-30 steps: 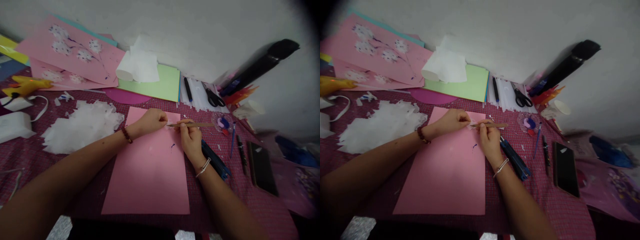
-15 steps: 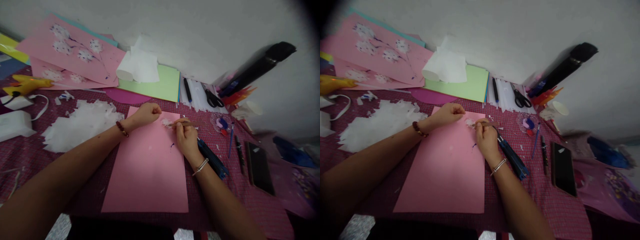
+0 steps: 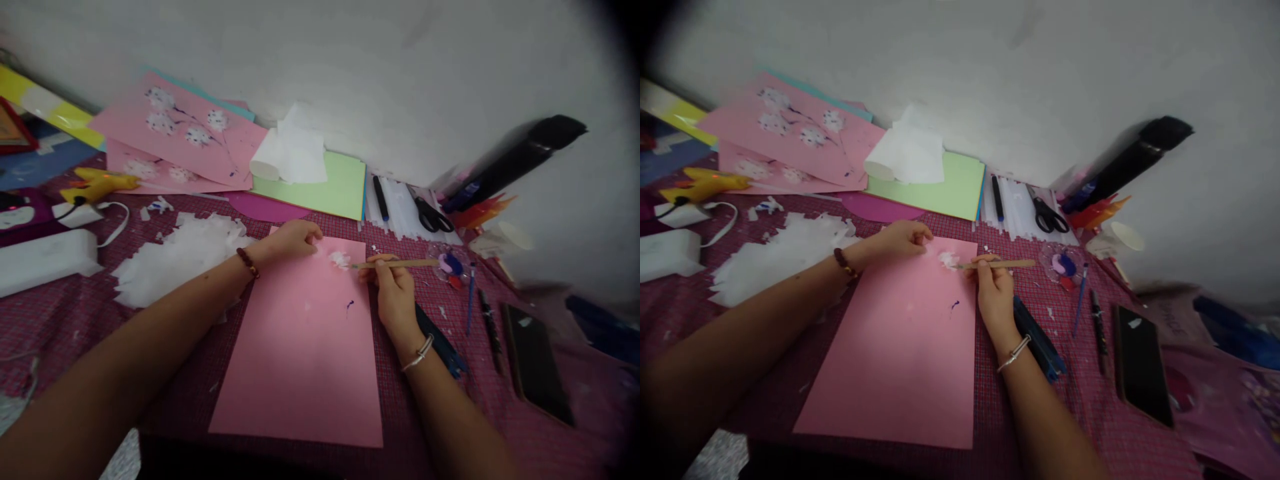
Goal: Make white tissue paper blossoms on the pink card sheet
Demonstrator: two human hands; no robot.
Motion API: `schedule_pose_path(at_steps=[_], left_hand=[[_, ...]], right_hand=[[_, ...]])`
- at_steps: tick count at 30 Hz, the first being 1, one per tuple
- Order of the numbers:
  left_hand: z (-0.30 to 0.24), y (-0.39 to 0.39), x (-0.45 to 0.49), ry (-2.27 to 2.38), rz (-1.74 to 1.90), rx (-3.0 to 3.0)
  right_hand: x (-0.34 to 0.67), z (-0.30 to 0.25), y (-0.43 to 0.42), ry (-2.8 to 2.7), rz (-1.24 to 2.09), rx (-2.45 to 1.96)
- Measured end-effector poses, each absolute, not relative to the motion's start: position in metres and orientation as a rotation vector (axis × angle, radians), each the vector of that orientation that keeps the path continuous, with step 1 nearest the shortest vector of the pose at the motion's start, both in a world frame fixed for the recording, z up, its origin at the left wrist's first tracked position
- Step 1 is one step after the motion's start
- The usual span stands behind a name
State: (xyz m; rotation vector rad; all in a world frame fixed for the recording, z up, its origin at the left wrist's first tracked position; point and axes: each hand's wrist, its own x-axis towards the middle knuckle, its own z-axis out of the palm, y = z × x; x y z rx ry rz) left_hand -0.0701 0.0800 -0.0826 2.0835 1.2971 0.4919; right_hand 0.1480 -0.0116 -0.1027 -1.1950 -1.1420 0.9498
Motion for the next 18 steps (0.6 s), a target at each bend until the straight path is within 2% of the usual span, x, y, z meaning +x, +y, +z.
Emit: schedule_pose_path(at_steps=[9,18], left_hand=[[-0.076,0.075,-0.062,1.275,0.361,2.272],[-0.078,0.080,-0.076,1.098,0.541,1.888]], right_hand=[[0.142,-0.099,-0.015,-1.267,0.853,-1.198],[0.132,-0.092,-0.022,-1.405,0.749,-1.208]])
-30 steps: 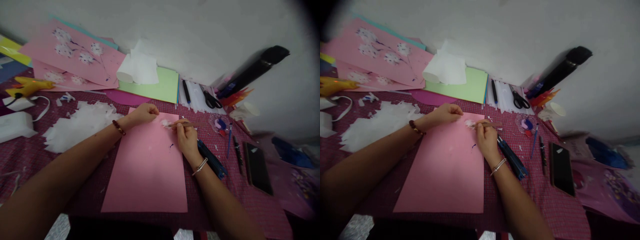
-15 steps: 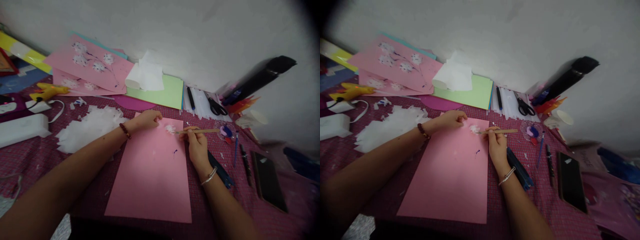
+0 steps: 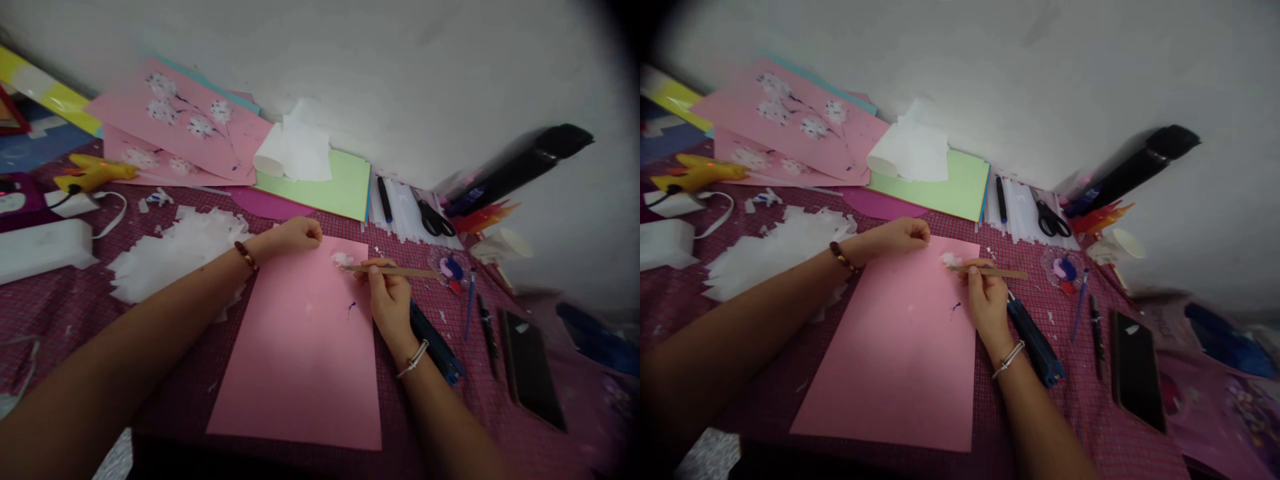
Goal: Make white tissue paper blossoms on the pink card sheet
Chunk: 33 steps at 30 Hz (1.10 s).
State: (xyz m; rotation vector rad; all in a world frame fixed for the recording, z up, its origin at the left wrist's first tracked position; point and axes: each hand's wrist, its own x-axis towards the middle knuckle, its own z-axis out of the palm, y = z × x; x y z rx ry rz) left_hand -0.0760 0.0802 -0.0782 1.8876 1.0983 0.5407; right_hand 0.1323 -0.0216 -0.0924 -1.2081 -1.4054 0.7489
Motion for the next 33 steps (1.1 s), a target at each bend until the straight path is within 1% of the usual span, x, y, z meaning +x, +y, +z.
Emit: schedule_pose_path(at_steps=[5,7,15,20,24,33], left_hand=[[-0.080,0.080,-0.081,0.849,0.582,1.564],[-0.081,0.078,-0.077,0.818,0.594,1.528],[-0.084,0.073,-0.065,0.945,0.645,1.752],[-0.081,0.074,-0.068,1.071,0.629,1.756],[-0.074,0.073,-0.070,1.055,0.542,1.753],[-0.072,0.072,-0.070,1.026,0.593,1.891]], right_hand=[[0.133,-0.095,-0.021,-1.405,0.762,-1.189],[0.133,-0.095,-0.021,-1.413,0.759,-1.197],[0.134,-0.093,-0.020,-1.466,0.711,-1.221],[0.134,-0.097,-0.019,-1.532,0.695,-1.264],[0.136,-0.100,-0.016,-1.504,0.668,-1.286],[0.135,-0.097,-0.018,-1.449,0.727,-1.252]])
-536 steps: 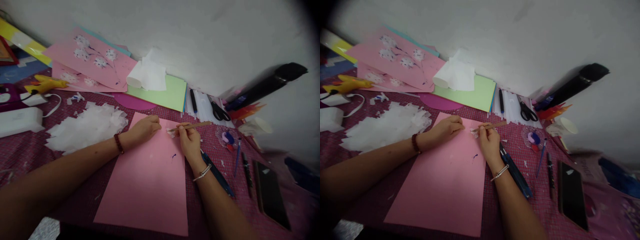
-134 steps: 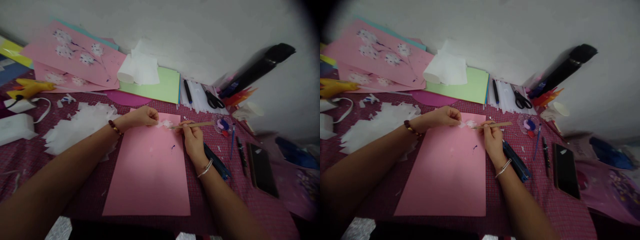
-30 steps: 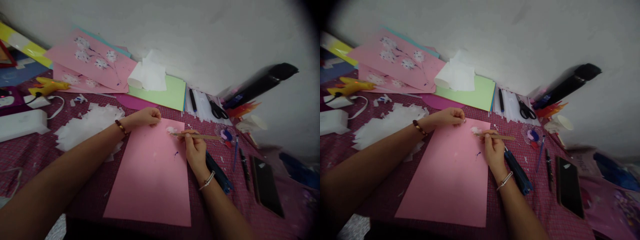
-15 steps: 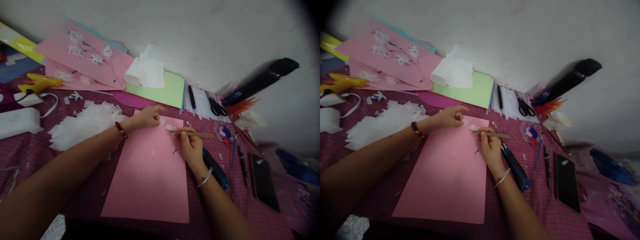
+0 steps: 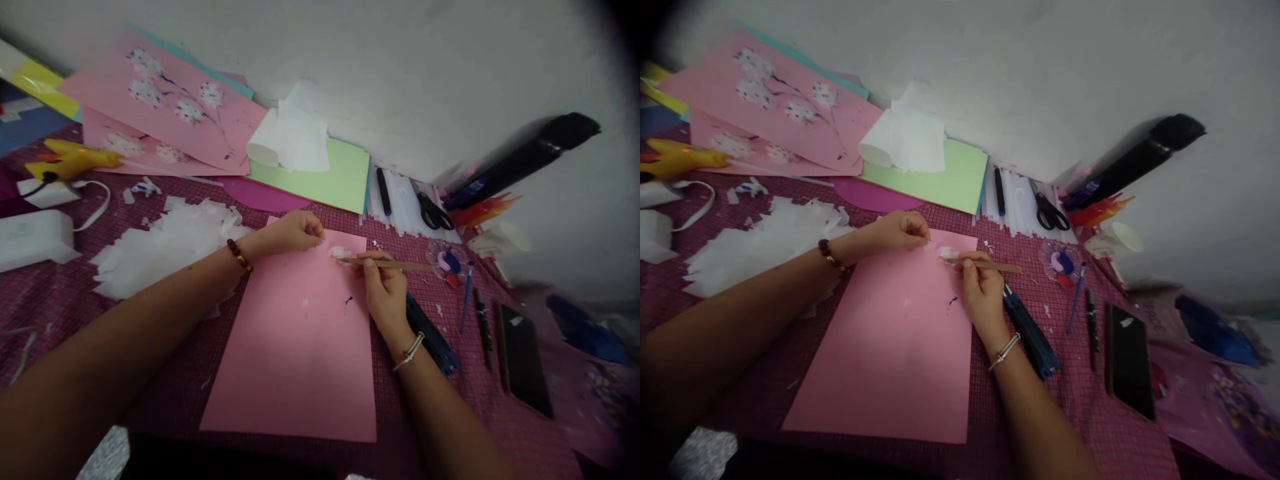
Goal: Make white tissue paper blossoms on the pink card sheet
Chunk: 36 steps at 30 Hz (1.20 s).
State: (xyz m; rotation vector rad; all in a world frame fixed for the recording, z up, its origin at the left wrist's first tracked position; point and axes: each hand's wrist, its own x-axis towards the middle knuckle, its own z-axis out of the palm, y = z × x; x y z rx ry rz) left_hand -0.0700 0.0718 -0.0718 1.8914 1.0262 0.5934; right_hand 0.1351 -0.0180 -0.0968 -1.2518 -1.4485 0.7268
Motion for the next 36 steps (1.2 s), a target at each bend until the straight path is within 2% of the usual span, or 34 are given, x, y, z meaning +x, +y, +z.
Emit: schedule_pose_path(at_steps=[9,17,27,36], left_hand=[[-0.082,0.075,-0.071,0.916,0.607,1.767],[-0.080,0.071,-0.061,1.003,0.634,1.575],[-0.074,0.062,-0.053,0.932,0.521,1.904],[-0.081,0.062,-0.040,0.985,0.601,1.836]], right_hand=[[0.138,-0.102,-0.016,-1.496,0.688,-1.292],[0.137,-0.100,-0.017,-1.524,0.645,-1.304],[0.138,-0.102,-0.015,-1.502,0.632,-1.283],[0.137,-0.095,-0.024,-1.369,0.631,-1.268]])
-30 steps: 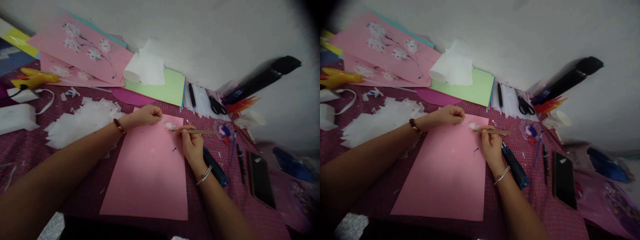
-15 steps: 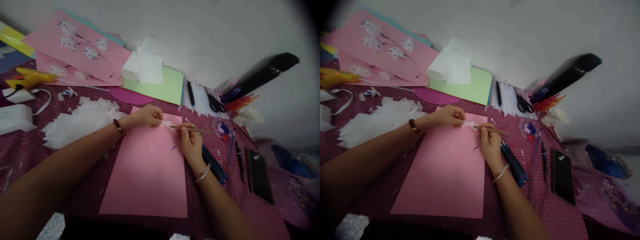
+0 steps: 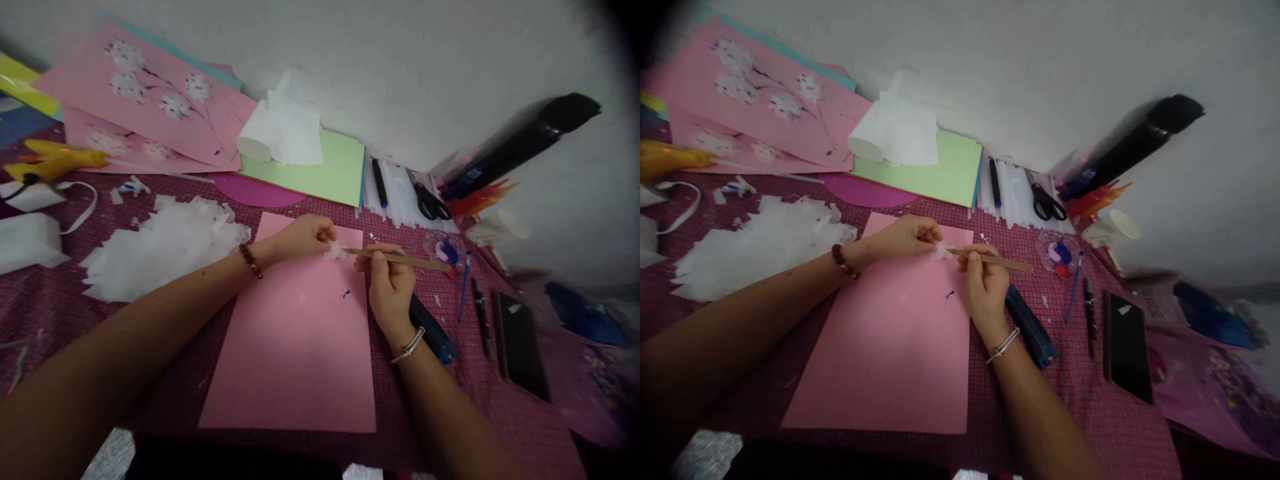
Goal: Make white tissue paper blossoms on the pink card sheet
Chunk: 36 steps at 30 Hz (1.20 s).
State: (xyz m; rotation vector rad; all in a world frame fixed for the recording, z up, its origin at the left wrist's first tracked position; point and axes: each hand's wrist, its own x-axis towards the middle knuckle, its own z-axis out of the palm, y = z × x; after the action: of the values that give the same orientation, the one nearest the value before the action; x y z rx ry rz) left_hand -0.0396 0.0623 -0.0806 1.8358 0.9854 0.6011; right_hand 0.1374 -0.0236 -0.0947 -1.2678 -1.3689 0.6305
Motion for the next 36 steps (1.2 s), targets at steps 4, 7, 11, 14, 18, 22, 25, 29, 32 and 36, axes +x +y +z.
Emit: schedule_pose_path(at_steps=[4,7,11,14,18,22,25,29,32,36], left_hand=[[-0.089,0.066,-0.039,0.970,0.638,1.884],[-0.095,0.068,-0.038,0.980,0.639,1.886],[-0.100,0.070,-0.037,0.973,0.636,1.871],[-0.099,0.070,-0.037,0.977,0.662,1.838],[-0.090,0.067,-0.040,1.024,0.693,1.751],[-0.084,0.064,-0.041,1.064,0.708,1.694],[-0.085,0.063,-0.041,1.054,0.709,1.679],[-0.080,0.065,-0.046,1.039,0.720,1.617],[-0.064,0.073,-0.062,1.058,0.812,1.559],[-0.036,0.089,-0.106,1.107,0.926,1.553]], right_hand=[[0.134,-0.093,-0.024,-1.510,0.589,-1.233],[0.132,-0.092,-0.022,-1.602,0.521,-1.276],[0.131,-0.092,-0.021,-1.673,0.473,-1.333],[0.132,-0.093,-0.021,-1.704,0.450,-1.352],[0.133,-0.093,-0.021,-1.774,0.395,-1.377],[0.132,-0.093,-0.022,-1.846,0.354,-1.416],[0.130,-0.093,-0.022,-1.853,0.355,-1.419],[0.131,-0.095,-0.022,-1.717,0.493,-1.376],[0.138,-0.097,-0.020,-1.309,0.735,-1.283],[0.148,-0.100,-0.017,-0.950,0.963,-1.214]])
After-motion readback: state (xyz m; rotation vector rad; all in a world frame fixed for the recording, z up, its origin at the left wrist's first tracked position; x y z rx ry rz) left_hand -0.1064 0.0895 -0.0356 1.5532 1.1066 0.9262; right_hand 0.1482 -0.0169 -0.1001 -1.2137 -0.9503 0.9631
